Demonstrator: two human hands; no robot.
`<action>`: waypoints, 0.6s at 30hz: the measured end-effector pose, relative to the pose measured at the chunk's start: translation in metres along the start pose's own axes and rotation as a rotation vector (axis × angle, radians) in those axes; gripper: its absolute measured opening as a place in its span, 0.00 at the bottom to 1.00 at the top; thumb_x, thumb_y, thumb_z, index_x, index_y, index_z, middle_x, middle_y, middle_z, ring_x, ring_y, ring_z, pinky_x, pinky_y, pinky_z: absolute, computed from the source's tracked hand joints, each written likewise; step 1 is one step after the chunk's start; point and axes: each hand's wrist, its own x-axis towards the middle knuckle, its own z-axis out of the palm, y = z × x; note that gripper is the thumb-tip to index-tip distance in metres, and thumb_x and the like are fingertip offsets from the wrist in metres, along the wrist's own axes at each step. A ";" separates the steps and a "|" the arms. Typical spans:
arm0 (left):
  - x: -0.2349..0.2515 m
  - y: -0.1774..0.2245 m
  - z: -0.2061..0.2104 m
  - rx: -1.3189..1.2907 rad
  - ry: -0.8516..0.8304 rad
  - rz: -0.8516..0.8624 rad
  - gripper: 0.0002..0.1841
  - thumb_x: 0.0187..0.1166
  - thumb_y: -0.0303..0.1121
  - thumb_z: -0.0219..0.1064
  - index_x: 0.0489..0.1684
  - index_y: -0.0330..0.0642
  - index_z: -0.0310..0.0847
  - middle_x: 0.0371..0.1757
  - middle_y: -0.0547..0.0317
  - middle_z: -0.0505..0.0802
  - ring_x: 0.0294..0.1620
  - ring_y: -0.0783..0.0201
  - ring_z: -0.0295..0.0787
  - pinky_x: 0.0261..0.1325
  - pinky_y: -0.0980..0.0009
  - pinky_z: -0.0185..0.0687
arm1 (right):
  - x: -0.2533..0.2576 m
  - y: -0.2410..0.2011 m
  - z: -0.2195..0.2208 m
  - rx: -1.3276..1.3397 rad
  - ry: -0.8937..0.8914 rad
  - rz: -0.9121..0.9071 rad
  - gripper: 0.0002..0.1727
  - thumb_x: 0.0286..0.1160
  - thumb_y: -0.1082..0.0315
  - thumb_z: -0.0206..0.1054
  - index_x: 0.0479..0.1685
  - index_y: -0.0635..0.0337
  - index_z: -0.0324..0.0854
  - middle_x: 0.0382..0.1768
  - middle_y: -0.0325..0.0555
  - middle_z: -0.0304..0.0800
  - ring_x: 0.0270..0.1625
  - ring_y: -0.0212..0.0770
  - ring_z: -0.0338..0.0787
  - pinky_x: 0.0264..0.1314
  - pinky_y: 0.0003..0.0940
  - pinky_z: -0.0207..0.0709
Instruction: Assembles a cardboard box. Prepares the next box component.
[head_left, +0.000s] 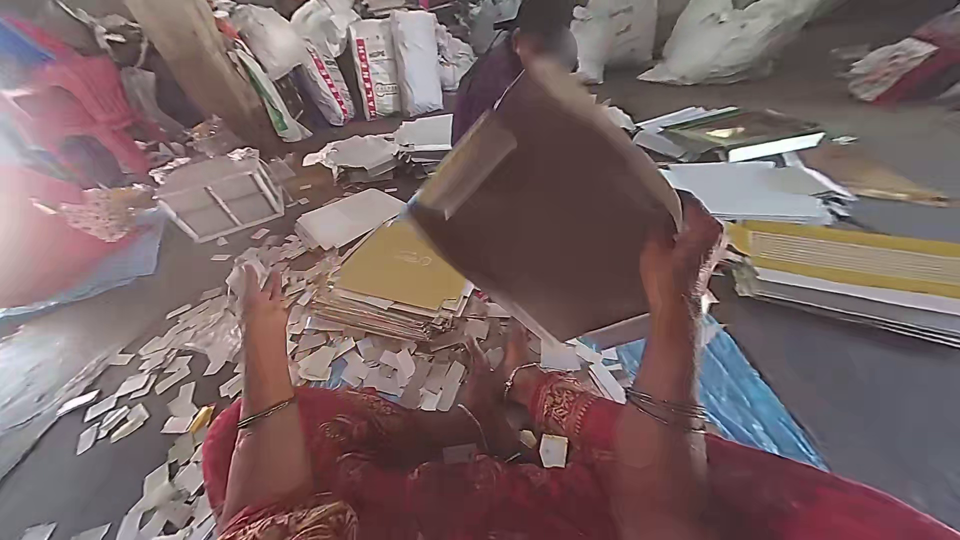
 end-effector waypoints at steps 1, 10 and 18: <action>0.007 -0.018 -0.002 0.144 -0.012 -0.029 0.34 0.91 0.48 0.55 0.90 0.39 0.51 0.84 0.44 0.73 0.79 0.54 0.75 0.77 0.61 0.75 | 0.001 0.004 0.003 0.065 0.043 0.074 0.25 0.90 0.52 0.57 0.75 0.59 0.77 0.68 0.62 0.84 0.72 0.62 0.82 0.75 0.64 0.69; -0.053 -0.050 0.067 0.497 -0.690 0.183 0.45 0.81 0.54 0.66 0.95 0.49 0.46 0.91 0.48 0.65 0.88 0.48 0.62 0.80 0.41 0.67 | -0.005 -0.023 0.036 0.647 0.020 0.423 0.29 0.85 0.54 0.63 0.82 0.55 0.69 0.73 0.44 0.80 0.73 0.34 0.81 0.76 0.38 0.76; -0.090 -0.023 0.087 0.238 -0.795 0.212 0.41 0.83 0.42 0.66 0.95 0.52 0.44 0.88 0.54 0.70 0.80 0.55 0.75 0.77 0.53 0.76 | -0.020 -0.050 0.073 0.529 -0.343 0.159 0.22 0.83 0.62 0.63 0.67 0.71 0.78 0.60 0.51 0.88 0.62 0.26 0.86 0.68 0.25 0.79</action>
